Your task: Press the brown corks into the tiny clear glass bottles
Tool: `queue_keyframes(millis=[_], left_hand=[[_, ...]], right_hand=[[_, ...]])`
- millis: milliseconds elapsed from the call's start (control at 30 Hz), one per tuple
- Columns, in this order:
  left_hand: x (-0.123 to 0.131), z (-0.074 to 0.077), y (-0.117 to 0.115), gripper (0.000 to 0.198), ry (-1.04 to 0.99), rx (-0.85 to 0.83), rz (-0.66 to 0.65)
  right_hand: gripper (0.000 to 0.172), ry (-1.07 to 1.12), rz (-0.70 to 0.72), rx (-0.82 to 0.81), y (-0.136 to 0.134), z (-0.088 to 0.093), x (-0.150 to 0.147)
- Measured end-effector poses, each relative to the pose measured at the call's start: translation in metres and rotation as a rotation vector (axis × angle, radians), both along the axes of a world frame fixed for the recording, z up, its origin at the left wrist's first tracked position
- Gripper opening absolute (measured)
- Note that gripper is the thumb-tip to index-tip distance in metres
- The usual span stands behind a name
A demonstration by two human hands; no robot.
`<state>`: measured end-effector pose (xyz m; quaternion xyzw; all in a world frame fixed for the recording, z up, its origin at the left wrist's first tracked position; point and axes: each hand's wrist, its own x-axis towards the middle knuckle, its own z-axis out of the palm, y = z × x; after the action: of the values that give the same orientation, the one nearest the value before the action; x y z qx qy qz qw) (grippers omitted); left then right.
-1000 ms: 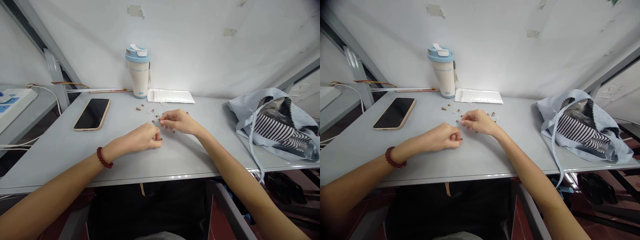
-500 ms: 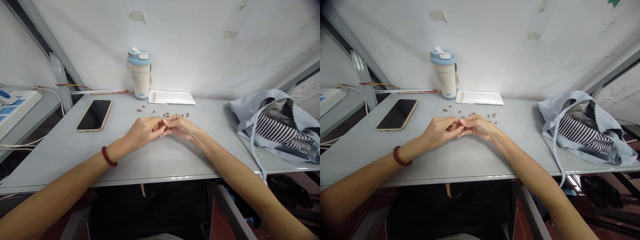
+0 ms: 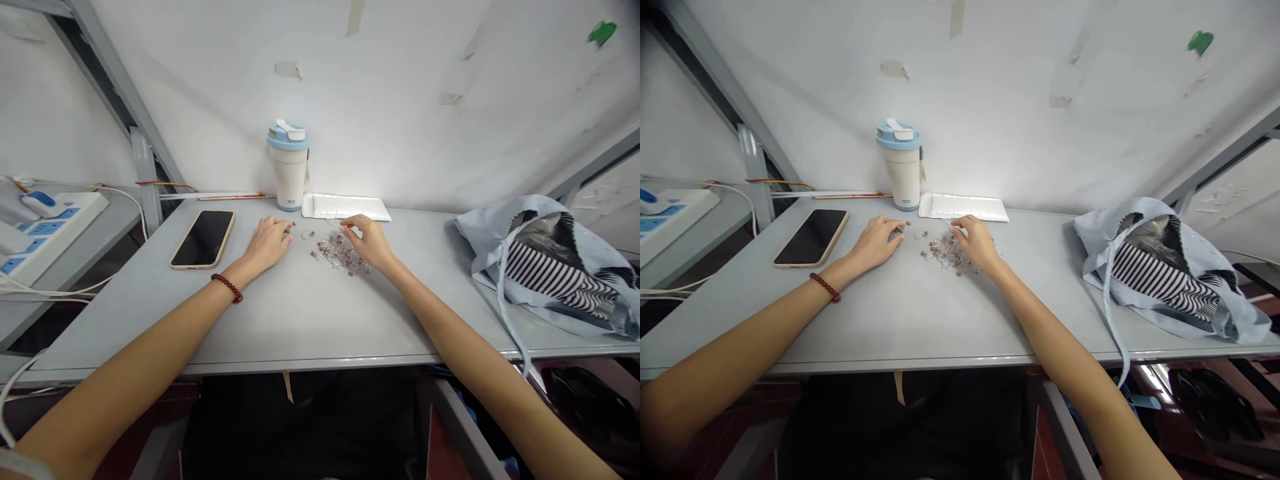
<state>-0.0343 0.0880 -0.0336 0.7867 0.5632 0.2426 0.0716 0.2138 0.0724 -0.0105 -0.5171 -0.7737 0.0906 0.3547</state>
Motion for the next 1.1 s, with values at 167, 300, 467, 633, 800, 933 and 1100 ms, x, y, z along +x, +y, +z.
queue_keyframes(millis=[167,300,467,633,800,933,1100], left_hand=[[0.004,-0.001,0.004,0.023,-0.043,-0.029,-0.032],[0.003,-0.005,0.006,0.020,-0.067,-0.008,-0.032],[0.005,-0.005,0.004,0.018,-0.089,0.007,-0.023],[0.009,0.004,-0.001,0.007,-0.233,0.038,-0.026],[0.013,0.012,-0.011,0.005,-0.354,-0.003,-0.070],[0.020,0.013,-0.021,0.011,-0.491,-0.109,-0.120],[0.026,0.012,-0.023,0.020,-0.784,-0.216,-0.097]], right_hand=[[0.024,-0.143,-0.048,-0.162,0.040,0.008,0.000],[0.016,-0.217,-0.015,-0.209,0.058,0.009,-0.005],[0.016,-0.243,0.005,-0.184,0.052,0.004,-0.002],[0.015,-0.212,-0.002,-0.183,0.043,-0.002,0.009],[0.016,-0.145,-0.048,-0.152,0.043,-0.007,0.007],[0.013,0.029,0.032,-0.099,0.032,-0.002,-0.010],[0.013,0.099,0.217,-0.063,0.016,0.005,-0.026]])
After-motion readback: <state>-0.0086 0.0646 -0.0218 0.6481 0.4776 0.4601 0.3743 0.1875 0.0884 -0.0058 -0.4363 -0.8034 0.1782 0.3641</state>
